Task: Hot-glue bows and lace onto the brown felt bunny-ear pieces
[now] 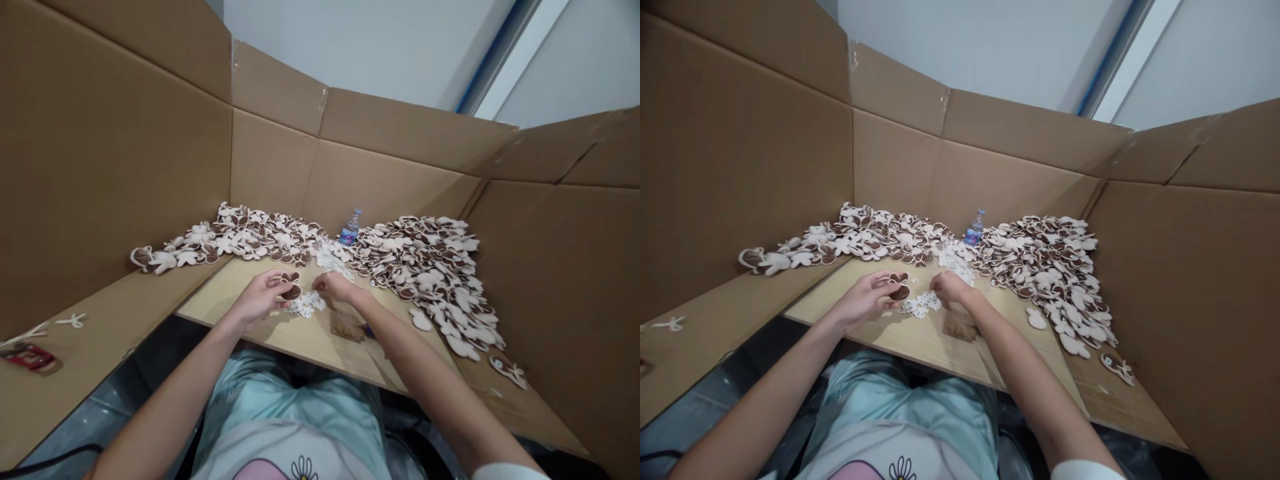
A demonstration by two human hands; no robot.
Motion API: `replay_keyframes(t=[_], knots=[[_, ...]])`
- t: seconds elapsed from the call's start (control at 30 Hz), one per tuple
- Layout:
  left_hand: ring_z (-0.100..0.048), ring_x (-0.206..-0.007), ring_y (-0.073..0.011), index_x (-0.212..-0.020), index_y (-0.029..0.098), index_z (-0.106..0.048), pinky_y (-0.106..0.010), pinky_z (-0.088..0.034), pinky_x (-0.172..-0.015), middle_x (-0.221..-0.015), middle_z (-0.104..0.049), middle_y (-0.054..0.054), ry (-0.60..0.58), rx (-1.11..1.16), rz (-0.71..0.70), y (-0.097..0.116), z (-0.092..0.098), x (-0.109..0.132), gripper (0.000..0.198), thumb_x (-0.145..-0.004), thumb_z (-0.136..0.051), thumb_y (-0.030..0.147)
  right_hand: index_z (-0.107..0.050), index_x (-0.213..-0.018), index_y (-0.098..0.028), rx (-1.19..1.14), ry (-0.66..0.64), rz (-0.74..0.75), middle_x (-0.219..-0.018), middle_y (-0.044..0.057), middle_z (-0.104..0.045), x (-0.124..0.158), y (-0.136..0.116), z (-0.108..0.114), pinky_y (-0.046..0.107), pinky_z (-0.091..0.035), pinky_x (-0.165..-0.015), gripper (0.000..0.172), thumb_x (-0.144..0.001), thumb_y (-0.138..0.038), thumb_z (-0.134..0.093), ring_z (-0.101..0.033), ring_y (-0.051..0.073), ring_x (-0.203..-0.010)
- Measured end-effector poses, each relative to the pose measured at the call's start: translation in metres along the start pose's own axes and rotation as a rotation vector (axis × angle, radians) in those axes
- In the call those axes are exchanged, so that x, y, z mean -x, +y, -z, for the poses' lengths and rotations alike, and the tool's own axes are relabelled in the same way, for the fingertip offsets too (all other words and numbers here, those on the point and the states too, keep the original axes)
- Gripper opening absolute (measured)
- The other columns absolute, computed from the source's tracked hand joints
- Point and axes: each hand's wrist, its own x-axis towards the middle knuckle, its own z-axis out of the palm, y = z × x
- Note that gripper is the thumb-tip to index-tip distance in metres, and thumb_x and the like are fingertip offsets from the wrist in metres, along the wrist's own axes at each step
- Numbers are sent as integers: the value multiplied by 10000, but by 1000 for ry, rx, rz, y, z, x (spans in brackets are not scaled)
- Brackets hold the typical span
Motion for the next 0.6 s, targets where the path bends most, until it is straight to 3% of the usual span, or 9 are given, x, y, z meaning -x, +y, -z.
replay_keyframes(t=[0.1, 0.23, 0.6], knots=[[-680, -784, -177, -950, 171, -657, -282, -564, -645, -844, -692, -43, 27, 10, -9, -3, 1, -1, 217, -755, -746, 201, -618, -1174, -169, 24, -125, -7, -1209, 74, -627, -8, 5, -3, 399, -557, -833, 287, -936, -329, -601, -640, 218, -997], [-683, -791, -179, -968, 191, -642, -310, -581, -682, -828, -681, -30, 56, 28, -26, -4, 2, -2, 213, -771, -716, 165, -613, -1181, -171, 51, -187, -32, -1210, 76, -624, -7, 5, -6, 408, -554, -844, 292, -940, -334, -596, -638, 220, -1006], [-680, -779, -185, -906, 171, -653, -302, -581, -658, -850, -677, -45, 85, 39, -21, -10, -1, -6, 195, -733, -741, 145, -618, -1177, -163, -31, -151, -40, -1208, 77, -628, -4, 13, -5, 393, -559, -817, 297, -928, -326, -613, -642, 215, -988]])
